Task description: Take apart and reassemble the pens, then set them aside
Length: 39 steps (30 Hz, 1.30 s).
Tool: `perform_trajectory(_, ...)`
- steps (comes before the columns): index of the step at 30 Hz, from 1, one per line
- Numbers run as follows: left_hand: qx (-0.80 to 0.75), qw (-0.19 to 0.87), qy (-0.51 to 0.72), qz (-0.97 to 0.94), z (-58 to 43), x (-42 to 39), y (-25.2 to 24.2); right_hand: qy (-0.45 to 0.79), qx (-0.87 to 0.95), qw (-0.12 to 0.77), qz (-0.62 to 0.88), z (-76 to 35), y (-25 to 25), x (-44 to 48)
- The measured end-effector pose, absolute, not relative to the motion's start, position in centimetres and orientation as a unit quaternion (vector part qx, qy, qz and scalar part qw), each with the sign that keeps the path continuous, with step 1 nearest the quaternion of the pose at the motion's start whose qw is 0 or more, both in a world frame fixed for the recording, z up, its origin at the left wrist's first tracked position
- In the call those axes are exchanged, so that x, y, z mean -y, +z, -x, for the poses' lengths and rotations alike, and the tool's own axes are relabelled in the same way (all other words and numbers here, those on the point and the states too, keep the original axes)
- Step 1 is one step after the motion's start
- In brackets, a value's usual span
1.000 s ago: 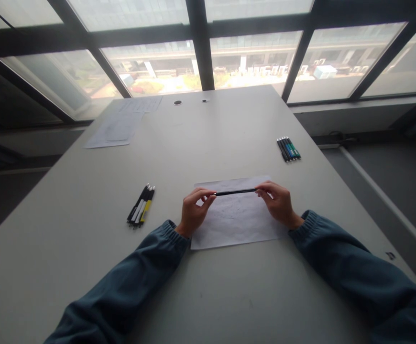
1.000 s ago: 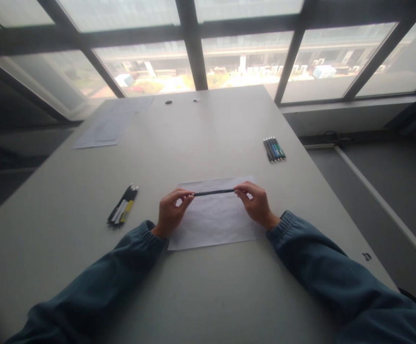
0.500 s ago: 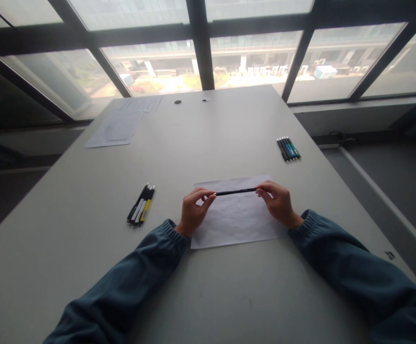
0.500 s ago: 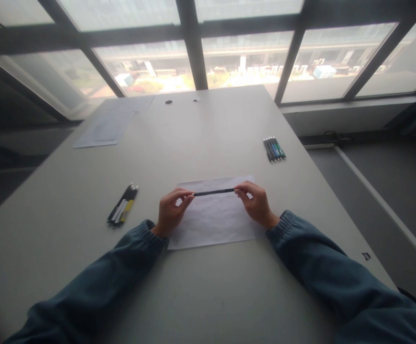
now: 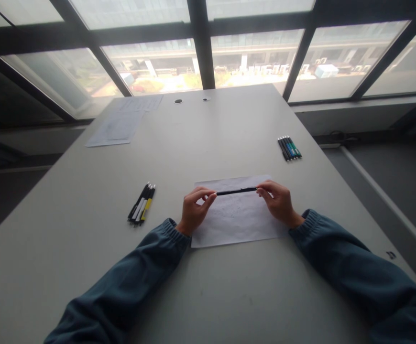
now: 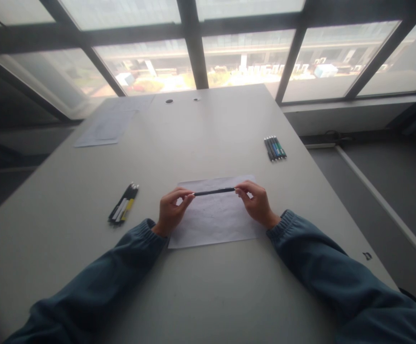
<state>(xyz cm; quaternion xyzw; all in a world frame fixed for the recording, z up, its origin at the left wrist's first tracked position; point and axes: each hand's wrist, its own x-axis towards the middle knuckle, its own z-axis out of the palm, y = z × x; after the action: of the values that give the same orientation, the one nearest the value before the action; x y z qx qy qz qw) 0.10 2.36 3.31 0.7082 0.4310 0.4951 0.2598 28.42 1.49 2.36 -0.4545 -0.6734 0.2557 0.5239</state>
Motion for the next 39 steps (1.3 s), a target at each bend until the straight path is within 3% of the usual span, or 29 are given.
perform_trajectory(39,-0.435,0.284,0.481,-0.706,-0.05,-2.41,3.33,0.263,0.681,0.525,0.437,-28.39,2.40,-1.56)
